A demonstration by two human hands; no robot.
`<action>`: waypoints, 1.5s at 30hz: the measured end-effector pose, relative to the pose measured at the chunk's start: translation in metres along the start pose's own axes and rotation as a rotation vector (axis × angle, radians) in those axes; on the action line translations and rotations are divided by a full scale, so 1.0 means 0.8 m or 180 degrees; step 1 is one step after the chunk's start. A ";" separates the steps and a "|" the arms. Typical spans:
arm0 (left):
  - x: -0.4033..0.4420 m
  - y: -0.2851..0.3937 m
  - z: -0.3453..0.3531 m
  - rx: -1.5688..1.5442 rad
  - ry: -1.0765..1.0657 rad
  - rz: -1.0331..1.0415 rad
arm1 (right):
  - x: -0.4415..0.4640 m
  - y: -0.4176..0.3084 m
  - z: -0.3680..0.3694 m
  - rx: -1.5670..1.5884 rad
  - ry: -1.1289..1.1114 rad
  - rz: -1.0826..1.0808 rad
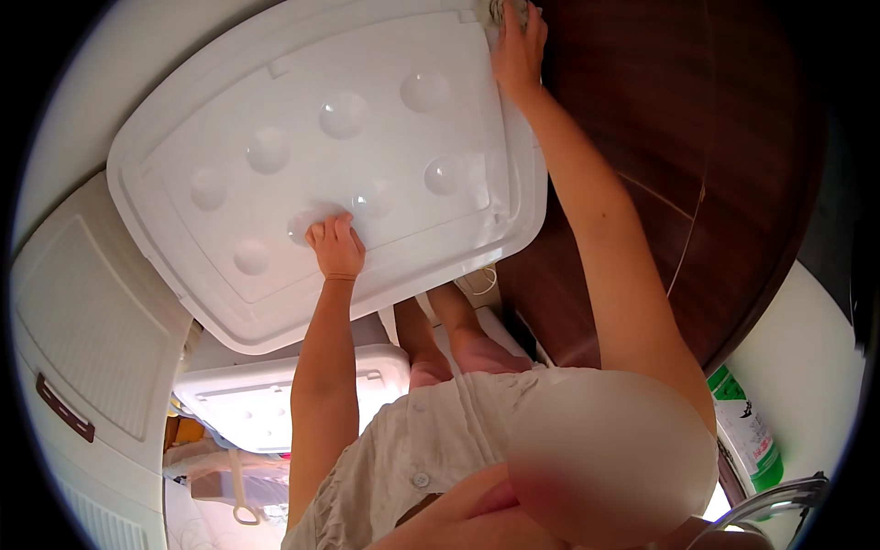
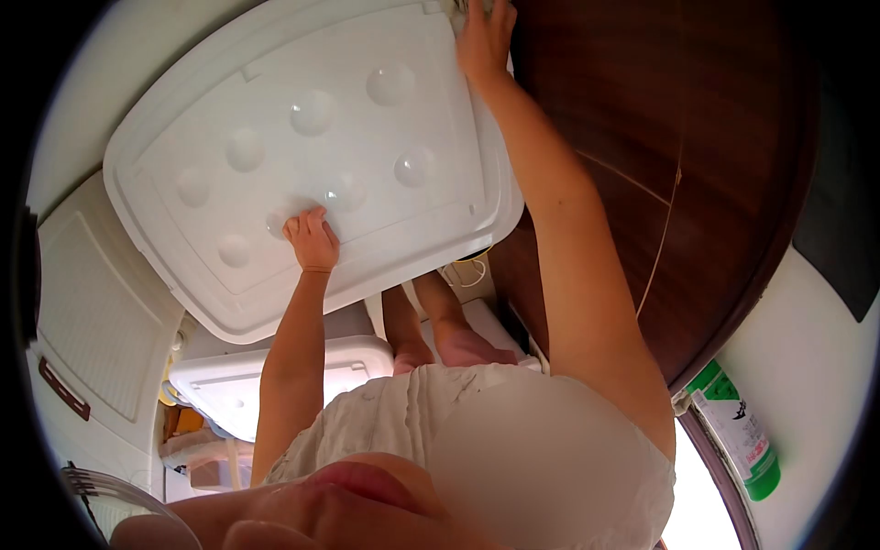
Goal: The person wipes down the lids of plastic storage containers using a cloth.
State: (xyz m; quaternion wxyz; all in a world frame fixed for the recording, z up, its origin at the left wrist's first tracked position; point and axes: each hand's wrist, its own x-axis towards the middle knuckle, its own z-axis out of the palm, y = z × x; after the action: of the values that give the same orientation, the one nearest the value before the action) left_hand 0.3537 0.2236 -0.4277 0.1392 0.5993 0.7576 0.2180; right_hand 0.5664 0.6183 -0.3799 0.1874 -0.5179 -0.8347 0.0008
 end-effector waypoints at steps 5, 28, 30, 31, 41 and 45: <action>0.001 0.001 0.000 0.0006 0.0060 0.0006 | 0.026 0.008 0.032 0.0302 0.0044 0.0516; 0.000 0.002 -0.002 -0.0006 0.0004 0.0005 | 0.077 -0.386 0.131 0.1475 0.0356 -0.1565; 0.001 0.000 -0.002 -0.0021 0.0013 0.0017 | 0.082 -0.307 0.113 0.1701 0.0174 -0.1810; 0.001 0.001 -0.002 -0.0047 0.0028 0.0016 | 0.080 -0.261 0.105 0.1230 0.0073 -0.1755; 0.002 0.004 -0.003 -0.0034 -0.0021 -0.0001 | -0.015 0.025 -0.012 -0.0315 -0.0899 0.0109; 0.007 0.004 -0.006 0.0023 -0.0002 0.0049 | -0.103 -0.006 -0.058 -0.0623 -0.1200 0.0505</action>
State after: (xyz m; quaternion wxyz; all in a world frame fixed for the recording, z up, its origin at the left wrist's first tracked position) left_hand 0.3527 0.2285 -0.4213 0.1355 0.6057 0.7537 0.2162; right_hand 0.6093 0.5357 -0.3617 -0.0236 -0.5883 -0.8077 0.0313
